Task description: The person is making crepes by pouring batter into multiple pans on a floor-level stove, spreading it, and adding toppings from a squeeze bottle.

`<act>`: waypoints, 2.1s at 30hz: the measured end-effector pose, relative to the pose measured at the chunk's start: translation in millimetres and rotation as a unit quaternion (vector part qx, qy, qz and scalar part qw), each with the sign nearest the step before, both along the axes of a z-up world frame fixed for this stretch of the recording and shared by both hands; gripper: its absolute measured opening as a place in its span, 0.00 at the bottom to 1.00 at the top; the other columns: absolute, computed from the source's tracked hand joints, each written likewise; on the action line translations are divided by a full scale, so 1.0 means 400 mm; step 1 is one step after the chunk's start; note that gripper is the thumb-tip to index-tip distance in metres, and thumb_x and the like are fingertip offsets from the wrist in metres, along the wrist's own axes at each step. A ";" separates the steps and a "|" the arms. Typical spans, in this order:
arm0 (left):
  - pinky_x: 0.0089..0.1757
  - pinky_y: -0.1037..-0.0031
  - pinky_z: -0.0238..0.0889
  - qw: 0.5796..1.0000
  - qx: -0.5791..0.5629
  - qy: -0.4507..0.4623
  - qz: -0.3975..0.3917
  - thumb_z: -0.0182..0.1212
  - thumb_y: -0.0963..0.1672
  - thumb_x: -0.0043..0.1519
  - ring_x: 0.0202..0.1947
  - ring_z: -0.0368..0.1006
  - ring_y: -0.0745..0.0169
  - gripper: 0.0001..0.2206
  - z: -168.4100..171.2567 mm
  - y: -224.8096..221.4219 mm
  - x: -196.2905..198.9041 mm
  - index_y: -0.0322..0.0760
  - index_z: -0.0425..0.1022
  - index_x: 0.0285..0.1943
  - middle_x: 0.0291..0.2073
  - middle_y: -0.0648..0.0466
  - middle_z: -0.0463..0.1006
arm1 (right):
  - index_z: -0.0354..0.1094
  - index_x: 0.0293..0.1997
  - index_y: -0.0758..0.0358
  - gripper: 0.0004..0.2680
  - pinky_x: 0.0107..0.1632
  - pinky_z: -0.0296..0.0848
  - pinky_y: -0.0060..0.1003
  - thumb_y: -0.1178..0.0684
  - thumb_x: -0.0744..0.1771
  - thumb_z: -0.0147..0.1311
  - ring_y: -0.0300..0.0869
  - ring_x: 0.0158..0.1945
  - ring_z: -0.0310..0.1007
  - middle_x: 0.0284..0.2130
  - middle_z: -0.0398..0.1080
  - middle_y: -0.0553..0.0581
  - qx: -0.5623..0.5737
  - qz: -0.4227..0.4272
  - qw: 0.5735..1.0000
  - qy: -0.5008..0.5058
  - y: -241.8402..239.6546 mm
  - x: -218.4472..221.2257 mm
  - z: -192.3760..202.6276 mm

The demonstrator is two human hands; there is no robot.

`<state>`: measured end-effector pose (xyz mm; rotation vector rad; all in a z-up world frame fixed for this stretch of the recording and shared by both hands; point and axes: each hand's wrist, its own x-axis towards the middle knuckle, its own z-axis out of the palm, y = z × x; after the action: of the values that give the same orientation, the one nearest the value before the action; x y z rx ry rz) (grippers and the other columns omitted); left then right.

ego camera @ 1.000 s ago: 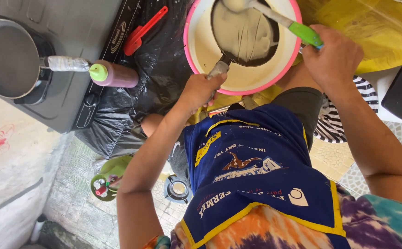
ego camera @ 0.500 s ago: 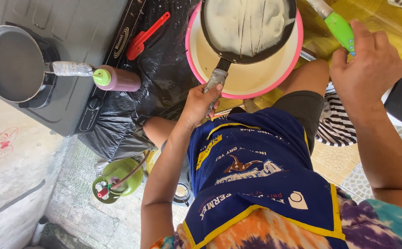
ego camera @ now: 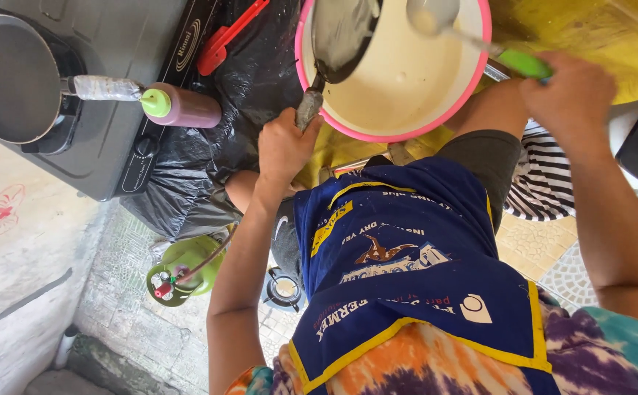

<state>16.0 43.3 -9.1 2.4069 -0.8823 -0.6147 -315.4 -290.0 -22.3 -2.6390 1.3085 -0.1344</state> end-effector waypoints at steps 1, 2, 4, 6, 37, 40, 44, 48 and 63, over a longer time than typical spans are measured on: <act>0.24 0.52 0.57 0.991 -0.001 -0.126 -0.042 0.62 0.57 0.64 0.19 0.68 0.38 0.24 -0.016 0.010 0.003 0.36 0.64 0.31 0.19 0.45 0.71 | 0.77 0.56 0.50 0.14 0.36 0.70 0.53 0.46 0.66 0.53 0.60 0.37 0.79 0.35 0.79 0.58 0.002 0.020 0.994 0.109 0.020 0.019 -0.012; 0.20 0.51 0.60 0.965 -0.002 -0.249 -0.086 0.60 0.58 0.65 0.18 0.70 0.35 0.24 -0.031 0.019 0.005 0.38 0.64 0.33 0.19 0.46 0.71 | 0.74 0.47 0.50 0.08 0.29 0.70 0.54 0.47 0.67 0.50 0.63 0.35 0.79 0.32 0.77 0.59 0.004 0.039 0.976 0.216 0.040 0.038 -0.024; 0.19 0.54 0.59 0.956 -0.012 -0.276 -0.099 0.60 0.58 0.66 0.17 0.69 0.39 0.24 0.001 0.018 0.002 0.38 0.64 0.32 0.18 0.49 0.70 | 0.74 0.46 0.51 0.09 0.30 0.71 0.52 0.47 0.68 0.47 0.61 0.34 0.80 0.32 0.77 0.58 0.011 0.051 0.970 0.238 0.083 0.069 -0.036; 0.18 0.58 0.58 0.946 -0.021 -0.303 -0.115 0.59 0.57 0.67 0.15 0.69 0.44 0.23 0.031 0.013 -0.001 0.39 0.63 0.32 0.18 0.51 0.69 | 0.73 0.45 0.53 0.10 0.32 0.72 0.51 0.46 0.69 0.44 0.59 0.34 0.80 0.33 0.77 0.57 0.019 0.061 0.964 0.260 0.110 0.074 -0.055; 0.23 0.62 0.54 0.994 -0.054 0.077 0.054 0.66 0.54 0.62 0.14 0.63 0.51 0.22 0.051 -0.002 -0.030 0.40 0.61 0.26 0.14 0.51 0.68 | 0.77 0.68 0.51 0.20 0.27 0.66 0.44 0.51 0.66 0.66 0.50 0.38 0.78 0.44 0.76 0.52 -0.230 0.069 0.971 -0.012 0.072 0.024 0.127; 0.20 0.57 0.54 0.971 -0.043 -0.230 -0.057 0.65 0.55 0.65 0.15 0.64 0.41 0.23 -0.005 0.037 -0.014 0.38 0.61 0.30 0.15 0.49 0.65 | 0.74 0.70 0.46 0.21 0.28 0.70 0.44 0.50 0.66 0.58 0.51 0.38 0.79 0.40 0.78 0.53 -0.130 0.069 0.982 0.117 0.083 0.037 0.073; 0.17 0.70 0.55 0.885 -0.010 -0.449 -0.126 0.59 0.56 0.69 0.16 0.65 0.59 0.22 0.055 0.028 -0.024 0.41 0.62 0.33 0.20 0.56 0.64 | 0.67 0.69 0.40 0.21 0.28 0.76 0.45 0.54 0.67 0.48 0.53 0.35 0.82 0.45 0.76 0.57 0.021 0.090 0.957 0.274 0.152 0.112 0.080; 0.17 0.73 0.52 0.865 -0.022 -0.482 -0.138 0.58 0.57 0.70 0.16 0.64 0.65 0.22 0.089 0.018 -0.044 0.41 0.62 0.33 0.20 0.57 0.63 | 0.65 0.66 0.19 0.22 0.35 0.78 0.51 0.53 0.66 0.51 0.59 0.54 0.63 0.44 0.66 0.59 0.079 0.075 0.949 0.298 0.194 0.129 0.017; 0.23 0.72 0.67 0.894 -0.067 -0.437 -0.065 0.64 0.56 0.60 0.15 0.72 0.58 0.19 0.016 0.001 -0.069 0.42 0.69 0.30 0.16 0.57 0.66 | 0.80 0.46 0.57 0.14 0.37 0.67 0.44 0.45 0.62 0.56 0.53 0.37 0.80 0.33 0.79 0.61 0.188 0.054 0.955 0.224 0.215 0.147 -0.177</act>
<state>-11.8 43.5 -2.6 2.4795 -1.3739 0.5533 -256.6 -204.1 -93.1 -2.4713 1.1519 0.6971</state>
